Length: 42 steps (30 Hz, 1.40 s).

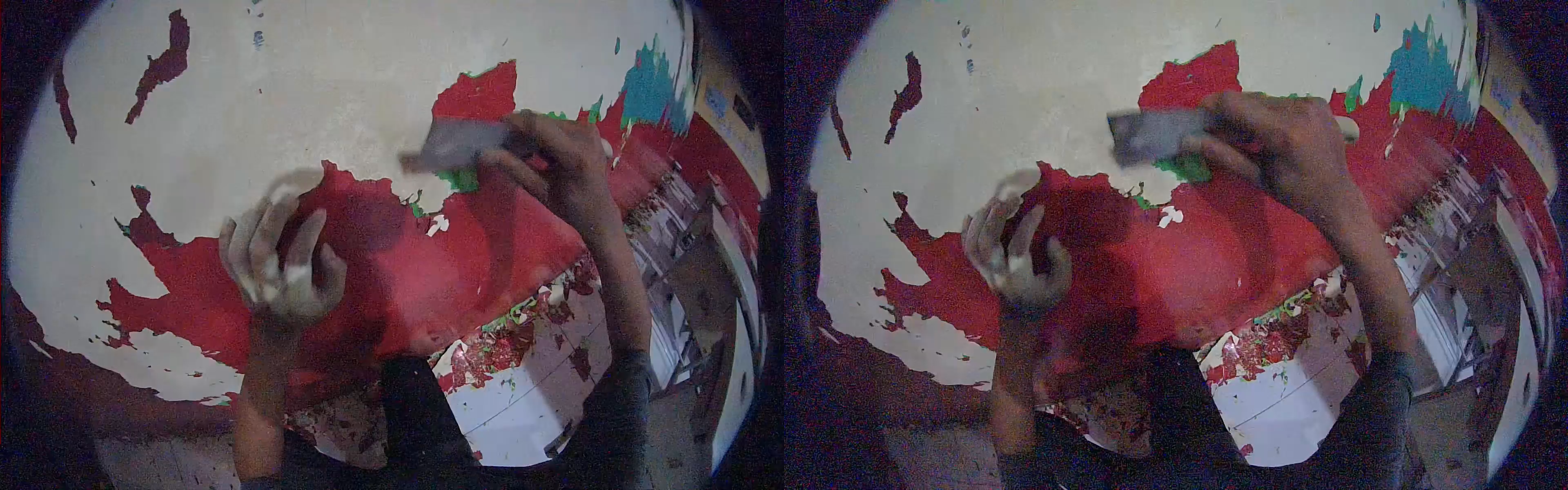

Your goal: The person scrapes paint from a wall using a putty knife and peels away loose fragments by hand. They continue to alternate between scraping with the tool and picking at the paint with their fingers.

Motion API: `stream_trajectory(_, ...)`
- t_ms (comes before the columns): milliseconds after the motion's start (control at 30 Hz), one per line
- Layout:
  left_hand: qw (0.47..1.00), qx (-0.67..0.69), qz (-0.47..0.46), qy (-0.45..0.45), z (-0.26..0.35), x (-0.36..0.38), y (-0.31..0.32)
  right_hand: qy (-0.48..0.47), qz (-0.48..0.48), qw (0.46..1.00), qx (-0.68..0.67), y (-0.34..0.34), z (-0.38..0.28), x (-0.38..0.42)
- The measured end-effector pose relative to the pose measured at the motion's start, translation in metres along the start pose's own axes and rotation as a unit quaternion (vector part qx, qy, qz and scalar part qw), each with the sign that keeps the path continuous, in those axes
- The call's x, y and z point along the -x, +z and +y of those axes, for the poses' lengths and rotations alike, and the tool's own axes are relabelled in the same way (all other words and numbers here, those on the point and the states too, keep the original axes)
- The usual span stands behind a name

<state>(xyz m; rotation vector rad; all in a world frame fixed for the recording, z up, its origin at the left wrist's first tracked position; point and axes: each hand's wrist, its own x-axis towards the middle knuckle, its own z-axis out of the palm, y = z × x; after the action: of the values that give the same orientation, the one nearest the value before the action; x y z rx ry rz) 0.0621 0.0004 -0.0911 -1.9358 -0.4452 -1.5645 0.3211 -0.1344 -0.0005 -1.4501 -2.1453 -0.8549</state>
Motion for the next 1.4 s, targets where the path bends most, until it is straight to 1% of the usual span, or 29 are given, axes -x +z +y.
stream_trajectory(67,0.998,-0.027,-0.045,-0.019,0.009,-0.005,0.000,0.026,-0.021,0.999,0.015,0.015,-0.005,0.002)
stream_trajectory(100,0.997,-0.038,-0.067,-0.027,0.012,-0.008,0.000,-0.023,-0.055,0.997,0.038,0.022,-0.012,0.007)
stream_trajectory(167,0.996,-0.034,-0.077,-0.019,0.017,-0.010,0.001,-0.122,-0.125,0.981,0.086,0.031,-0.023,0.016)
stream_trajectory(200,0.996,-0.034,-0.082,-0.018,0.017,-0.010,0.001,-0.017,-0.150,0.988,0.025,0.018,-0.019,0.013)
stream_trajectory(233,0.997,-0.023,-0.072,-0.016,0.016,-0.009,0.002,0.057,-0.055,0.997,-0.006,0.007,-0.018,0.007)
stream_trajectory(267,0.998,-0.012,-0.062,-0.015,0.014,-0.007,0.003,0.129,0.041,0.990,-0.039,-0.003,-0.017,0.000)
stream_trajectory(300,0.998,-0.001,-0.055,-0.015,0.013,-0.004,0.003,0.200,0.133,0.968,-0.073,-0.006,-0.017,-0.004)
stream_trajectory(333,0.998,0.000,-0.052,-0.021,0.013,-0.002,0.004,0.170,0.061,0.983,-0.031,0.003,-0.025,-0.002)
stream_trajectory(433,0.999,0.009,-0.033,-0.025,0.012,0.002,0.008,0.116,0.137,0.980,-0.084,0.026,-0.015,0.020)
stream_trajectory(533,0.999,0.009,-0.025,-0.023,0.010,0.004,0.007,0.214,0.204,0.942,-0.156,0.004,0.004,0.022)
stream_trajectory(633,0.999,0.008,-0.032,-0.026,0.013,0.002,0.006,0.073,0.097,0.990,-0.069,0.038,-0.023,0.018)
stream_trajectory(733,0.999,0.029,-0.016,-0.019,0.008,0.004,0.007,0.047,-0.032,0.993,-0.104,0.048,-0.042,0.020)
stream_trajectory(767,0.999,0.034,-0.007,-0.012,0.006,0.007,0.008,0.110,0.055,0.982,-0.141,0.042,-0.036,0.019)
stream_trajectory(800,0.999,0.039,0.002,-0.007,0.004,0.008,0.009,0.170,0.139,0.959,-0.177,0.029,-0.025,0.019)
stream_trajectory(833,0.999,0.036,0.003,-0.011,0.004,0.008,0.008,0.226,0.220,0.925,-0.212,0.022,-0.018,0.016)
stream_trajectory(933,0.999,0.027,-0.003,-0.021,0.009,0.005,0.007,0.225,0.196,0.943,-0.148,0.023,-0.019,0.006)
stream_trajectory(1033,0.999,0.017,-0.016,-0.031,0.010,0.001,0.008,0.174,0.148,0.968,-0.107,0.028,-0.034,0.006)
stream_trajectory(1100,0.999,0.014,-0.019,-0.043,0.015,-0.010,0.005,0.241,0.169,0.944,-0.147,0.018,-0.026,0.010)
stream_trajectory(1133,0.999,-0.011,-0.014,-0.034,0.017,-0.020,0.003,0.274,0.178,0.930,-0.169,0.015,-0.024,0.010)
stream_trajectory(1200,0.998,-0.059,-0.002,-0.015,0.019,-0.042,0.004,0.230,0.168,0.951,-0.119,0.024,-0.024,0.011)
stream_trajectory(1233,0.997,-0.073,0.002,0.008,0.015,-0.046,0.008,0.208,0.164,0.960,-0.092,0.029,-0.024,0.012)
stream_trajectory(1367,0.987,-0.127,0.017,0.101,-0.012,-0.051,0.021,0.182,0.173,0.959,-0.130,0.044,-0.035,0.009)
stream_trajectory(1400,0.985,-0.133,0.025,0.110,-0.016,-0.051,0.026,0.180,0.176,0.959,-0.134,0.046,-0.034,0.010)
